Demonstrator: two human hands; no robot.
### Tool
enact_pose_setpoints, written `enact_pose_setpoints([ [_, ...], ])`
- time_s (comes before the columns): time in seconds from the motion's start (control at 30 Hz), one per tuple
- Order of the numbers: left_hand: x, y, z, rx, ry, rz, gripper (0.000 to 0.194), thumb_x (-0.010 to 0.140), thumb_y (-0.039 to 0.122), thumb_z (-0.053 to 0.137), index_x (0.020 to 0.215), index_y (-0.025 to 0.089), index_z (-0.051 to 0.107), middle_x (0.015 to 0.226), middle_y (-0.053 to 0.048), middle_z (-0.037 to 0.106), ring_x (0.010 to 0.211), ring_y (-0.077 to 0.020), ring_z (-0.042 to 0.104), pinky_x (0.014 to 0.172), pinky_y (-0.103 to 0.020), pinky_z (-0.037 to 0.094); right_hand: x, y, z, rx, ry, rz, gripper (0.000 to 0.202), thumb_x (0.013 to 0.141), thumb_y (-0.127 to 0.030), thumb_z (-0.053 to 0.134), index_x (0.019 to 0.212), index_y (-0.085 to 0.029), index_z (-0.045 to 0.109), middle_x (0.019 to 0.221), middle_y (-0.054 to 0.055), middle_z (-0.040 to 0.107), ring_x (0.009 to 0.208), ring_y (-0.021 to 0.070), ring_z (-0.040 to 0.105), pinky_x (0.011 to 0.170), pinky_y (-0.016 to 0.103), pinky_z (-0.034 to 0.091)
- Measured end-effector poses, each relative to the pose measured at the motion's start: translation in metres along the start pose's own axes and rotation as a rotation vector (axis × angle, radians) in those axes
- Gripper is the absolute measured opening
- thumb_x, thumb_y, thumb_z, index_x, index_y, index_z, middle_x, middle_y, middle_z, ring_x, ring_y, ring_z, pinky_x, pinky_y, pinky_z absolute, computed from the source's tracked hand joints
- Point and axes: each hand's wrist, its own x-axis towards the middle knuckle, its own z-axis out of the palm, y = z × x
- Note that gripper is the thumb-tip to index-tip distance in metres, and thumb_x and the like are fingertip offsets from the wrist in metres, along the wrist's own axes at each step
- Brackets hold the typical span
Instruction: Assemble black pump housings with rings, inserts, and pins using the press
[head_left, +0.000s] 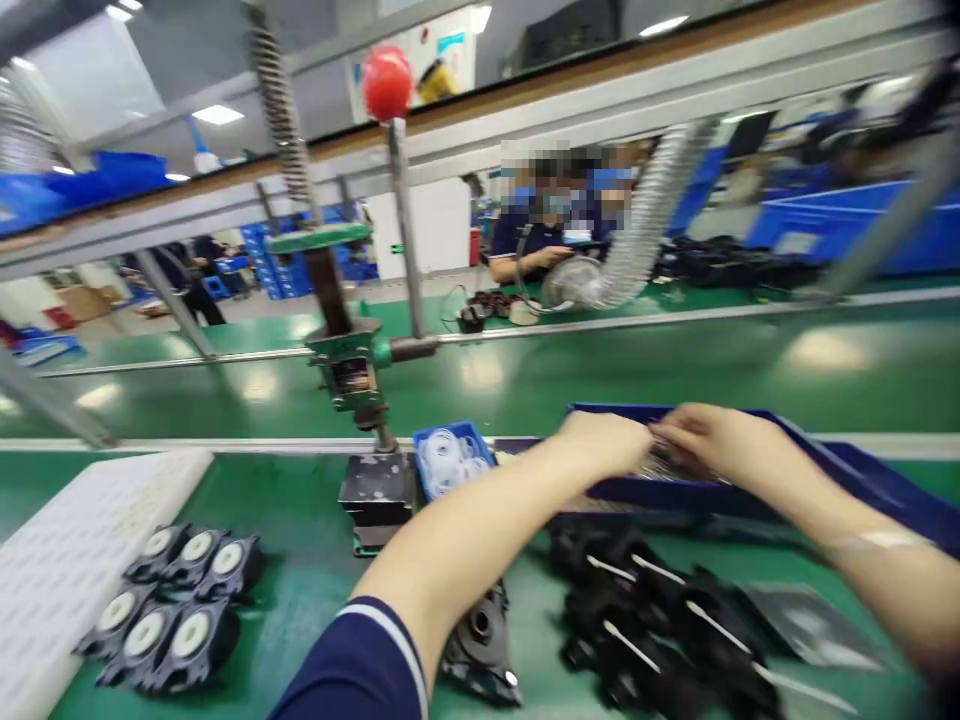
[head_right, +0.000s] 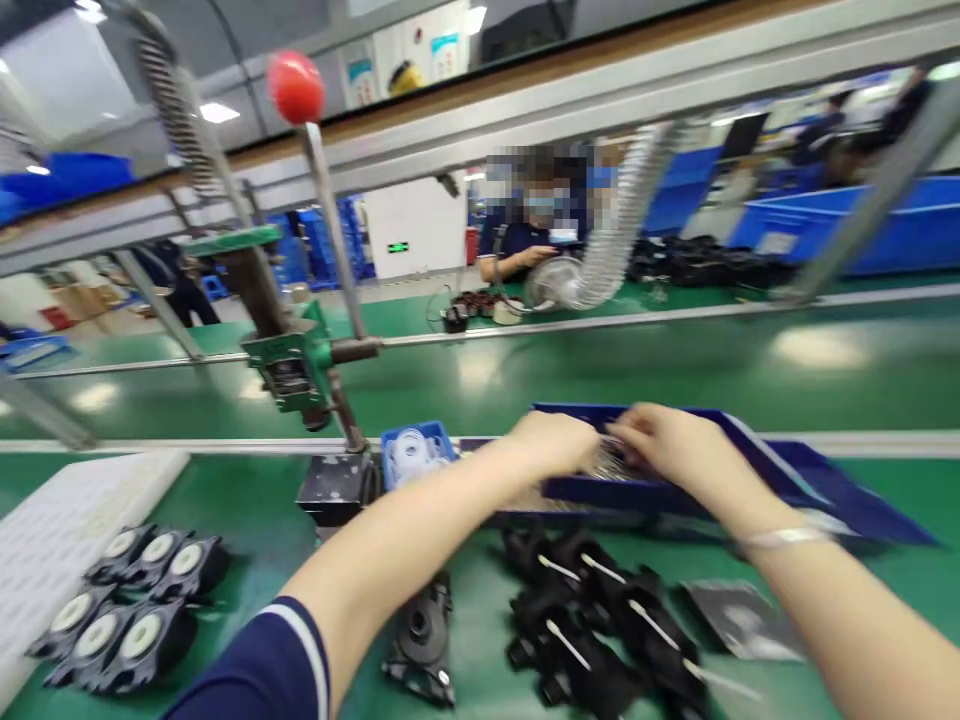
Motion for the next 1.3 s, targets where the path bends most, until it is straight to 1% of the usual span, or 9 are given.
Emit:
enact_pose_setpoints([
  [0.17,-0.004,0.001,-0.005,-0.194,0.250,-0.052,0.010,0.086,0.025,0.069,0.085,0.016,0.069,0.081,-0.009,0.075,0.085,-0.0248,0.073,0.076,-0.033,0.054,-0.021,-0.020,-0.020,0.032,0.240,0.073,0.046,0.088,-0.062,0.057,0.076,-0.019,0.067,0.065,0.005,0.068,0.059,0.0167,0.059,0.059,0.028,0.042],
  [0.27,-0.031,-0.001,-0.010,-0.371,0.378,-0.046,0.020,0.097,0.036,0.055,0.094,0.018,0.063,0.076,-0.004,0.073,0.075,-0.0176,0.072,0.074,-0.029,0.053,-0.046,-0.027,-0.028,0.221,0.345,-0.014,0.041,0.084,-0.057,0.064,0.078,-0.016,0.070,0.064,0.002,0.066,0.055,0.0146,0.057,0.055,0.026,0.042],
  [0.33,-0.062,-0.003,-0.014,-0.614,0.482,-0.042,0.021,0.093,0.037,0.062,0.086,0.017,0.062,0.074,-0.003,0.073,0.072,-0.0164,0.071,0.071,-0.028,0.053,-0.073,-0.039,-0.028,0.307,0.249,-0.125,0.036,0.086,-0.051,0.065,0.082,-0.016,0.071,0.065,0.001,0.066,0.055,0.0141,0.058,0.057,0.026,0.045],
  [0.5,-0.155,-0.007,-0.011,-1.215,0.554,-0.130,0.028,0.072,0.030,0.085,0.069,0.014,0.062,0.084,-0.004,0.073,0.078,-0.0150,0.071,0.078,-0.029,0.056,-0.145,-0.083,0.003,0.313,-0.262,-0.385,0.015,0.095,-0.026,0.058,0.090,-0.018,0.071,0.083,0.003,0.072,0.071,0.0147,0.067,0.069,0.026,0.053],
  [0.67,-0.228,-0.015,0.017,-1.510,0.531,-0.386,0.030,0.067,0.024,0.089,0.089,0.017,0.070,0.087,0.000,0.072,0.078,-0.0112,0.071,0.081,-0.025,0.056,-0.175,-0.118,0.041,0.197,-0.429,-0.594,0.009,0.095,-0.014,0.061,0.096,-0.017,0.070,0.092,0.005,0.072,0.087,0.0181,0.067,0.081,0.029,0.052],
  [0.77,-0.259,-0.021,0.036,-1.535,0.534,-0.525,0.041,0.070,0.029,0.088,0.106,0.017,0.072,0.092,-0.003,0.075,0.081,-0.0117,0.072,0.081,-0.022,0.057,-0.176,-0.130,0.050,0.121,-0.475,-0.637,0.009,0.096,-0.013,0.060,0.099,-0.015,0.068,0.094,0.006,0.071,0.088,0.0187,0.066,0.081,0.029,0.052],
  [0.87,-0.282,-0.026,0.051,-1.498,0.560,-0.594,0.034,0.075,0.036,0.085,0.096,0.013,0.072,0.085,-0.006,0.076,0.082,-0.0140,0.073,0.082,-0.023,0.058,-0.176,-0.136,0.053,0.026,-0.499,-0.656,0.011,0.097,-0.013,0.057,0.101,-0.015,0.068,0.096,0.006,0.069,0.088,0.0192,0.065,0.079,0.029,0.051],
  [1.03,-0.301,-0.023,0.066,-1.487,0.617,-0.584,0.028,0.081,0.040,0.078,0.093,0.019,0.065,0.088,0.000,0.071,0.097,-0.0227,0.075,0.090,-0.033,0.059,-0.179,-0.145,0.055,-0.128,-0.535,-0.706,0.017,0.101,-0.014,0.049,0.100,-0.013,0.066,0.095,0.008,0.066,0.085,0.0196,0.063,0.077,0.030,0.051],
  [1.3,-0.317,-0.004,0.086,-1.093,0.581,-0.540,0.022,0.082,0.040,0.075,0.089,0.020,0.070,0.099,-0.006,0.078,0.101,-0.0255,0.073,0.095,-0.039,0.056,-0.184,-0.147,0.055,-0.196,-0.499,-0.719,0.013,0.099,-0.013,0.051,0.107,-0.013,0.062,0.097,0.009,0.066,0.086,0.0215,0.064,0.077,0.033,0.053],
])
